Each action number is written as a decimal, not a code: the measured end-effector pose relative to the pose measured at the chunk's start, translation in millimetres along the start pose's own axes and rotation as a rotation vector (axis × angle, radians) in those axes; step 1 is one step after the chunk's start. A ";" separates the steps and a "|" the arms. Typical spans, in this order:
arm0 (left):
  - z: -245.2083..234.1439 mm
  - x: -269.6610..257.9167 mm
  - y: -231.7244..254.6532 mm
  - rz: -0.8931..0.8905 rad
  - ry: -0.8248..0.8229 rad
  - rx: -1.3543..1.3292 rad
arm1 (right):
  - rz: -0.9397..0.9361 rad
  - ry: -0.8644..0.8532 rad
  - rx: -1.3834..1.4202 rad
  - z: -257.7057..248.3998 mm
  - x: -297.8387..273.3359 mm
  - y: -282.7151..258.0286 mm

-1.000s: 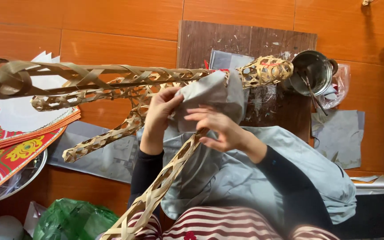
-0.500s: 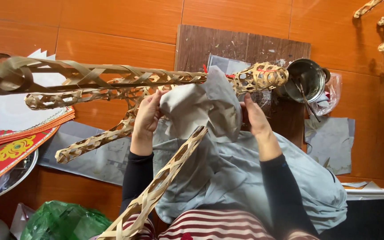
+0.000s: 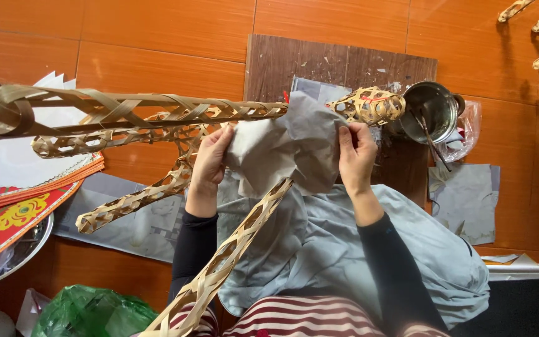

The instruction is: Applying glued paper sheets to a woven bamboo horse or giraffe-like frame.

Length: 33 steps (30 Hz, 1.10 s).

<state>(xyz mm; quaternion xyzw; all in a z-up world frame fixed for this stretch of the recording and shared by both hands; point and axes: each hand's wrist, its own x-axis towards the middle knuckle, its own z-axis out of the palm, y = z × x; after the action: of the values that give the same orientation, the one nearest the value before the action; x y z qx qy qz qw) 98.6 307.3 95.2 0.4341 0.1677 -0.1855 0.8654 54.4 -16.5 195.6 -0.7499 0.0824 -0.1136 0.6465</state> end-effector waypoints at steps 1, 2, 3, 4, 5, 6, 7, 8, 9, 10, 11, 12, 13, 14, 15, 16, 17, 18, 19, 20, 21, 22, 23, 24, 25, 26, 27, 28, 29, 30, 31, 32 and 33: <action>2.7 -0.8 0.7 0.078 -0.061 -0.034 | -0.108 0.056 -0.131 -0.3 -0.9 0.6; 5.0 -1.9 1.3 0.155 -0.121 -0.068 | -0.215 0.111 -0.263 -0.4 -1.7 1.4; 14.0 -4.1 5.3 0.155 -0.121 -0.068 | -0.215 0.111 -0.263 -1.1 -0.3 3.1; 22.7 -6.9 9.4 0.226 -0.047 -0.059 | -0.309 0.131 -0.315 -1.4 0.8 4.6; 31.2 -9.7 13.5 0.298 0.027 -0.050 | -0.404 0.150 -0.367 -1.7 1.8 6.2; 35.7 -10.4 12.3 0.294 0.030 -0.050 | -0.400 0.148 -0.367 -1.6 2.5 6.7; 40.1 -11.1 11.0 0.436 0.075 0.114 | -0.423 0.155 -0.443 -1.5 3.1 7.2; 45.1 -10.6 10.0 0.577 0.118 0.278 | -0.448 0.163 -0.518 -1.7 4.5 7.6; 51.2 -13.3 12.3 0.574 0.118 0.278 | -0.445 0.163 -0.520 -1.9 4.1 9.4; 57.5 -14.8 15.8 0.616 0.111 0.244 | -0.432 0.163 -0.532 -1.6 5.3 11.0; 64.0 -16.4 19.2 0.658 0.104 0.209 | -0.419 0.164 -0.544 -1.3 6.4 12.5; 61.0 -11.9 15.0 0.657 0.104 0.209 | -0.418 0.164 -0.544 -1.9 7.4 12.1; 58.1 -7.5 10.6 0.676 0.112 0.211 | -0.445 0.157 -0.566 -2.6 8.2 11.9; 54.6 -4.3 6.1 0.693 0.120 0.214 | -0.469 0.150 -0.586 -3.1 7.4 11.7; 56.1 -3.5 5.7 0.690 0.119 0.216 | -0.466 0.151 -0.586 -3.8 10.3 11.3; 57.5 -2.1 5.7 0.717 0.120 0.211 | -0.467 0.148 -0.608 -4.2 13.5 11.0; 58.8 -1.0 5.8 0.744 0.120 0.205 | -0.469 0.145 -0.630 -4.4 16.6 10.6; 59.6 -1.5 7.0 0.743 0.120 0.206 | -0.467 0.145 -0.630 0.1 16.0 -4.8; 60.4 -2.0 8.5 0.775 0.130 0.256 | -0.462 0.138 -0.693 4.6 15.6 -20.2; 62.6 -0.5 9.9 0.808 0.141 0.303 | -0.458 0.130 -0.758 8.4 17.4 -36.0; 63.8 -0.6 12.6 0.808 0.140 0.302 | -0.459 0.131 -0.759 14.2 11.7 -45.6; 64.7 -1.9 15.2 0.764 0.162 0.300 | -0.661 0.026 -0.898 20.1 5.7 -55.5; 65.7 -3.2 17.6 0.720 0.184 0.297 | -0.863 -0.085 -1.032 25.7 -0.6 -65.2; 64.1 -2.6 17.7 0.715 0.184 0.303 | -0.857 -0.084 -1.030 33.8 -4.4 -76.1; 62.5 -2.0 17.7 0.745 0.164 0.315 | -0.819 -0.218 -1.103 41.8 -8.1 -86.9; 60.8 -0.7 18.6 0.777 0.142 0.326 | -0.783 -0.351 -1.171 50.2 -11.0 -98.0; 57.1 2.9 18.5 0.775 0.141 0.331 | -0.779 -0.349 -1.168 53.4 -8.3 -99.9; 53.4 5.8 17.5 0.756 0.129 0.357 | -0.716 -0.387 -1.251 55.9 -6.4 -101.8; 49.7 8.7 16.6 0.737 0.117 0.383 | -0.651 -0.425 -1.333 58.6 -4.4 -103.7; 52.3 11.2 20.3 0.737 0.117 0.383 | -0.651 -0.425 -1.333 60.5 -1.6 -103.7; 54.8 13.8 24.4 0.730 0.113 0.333 | -0.595 -0.461 -1.392 62.6 1.2 -103.9; 57.7 17.1 28.8 0.725 0.109 0.281 | -0.539 -0.495 -1.451 64.6 4.9 -104.3; 51.3 23.5 29.7 0.727 0.109 0.280 | -0.541 -0.494 -1.452 66.1 6.6 -104.4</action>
<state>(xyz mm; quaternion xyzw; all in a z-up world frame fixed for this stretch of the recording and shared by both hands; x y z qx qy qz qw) 139.6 277.8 134.2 0.5883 0.0215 0.1354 0.7969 76.6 60.3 290.1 -0.9796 -0.1936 -0.0154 -0.0513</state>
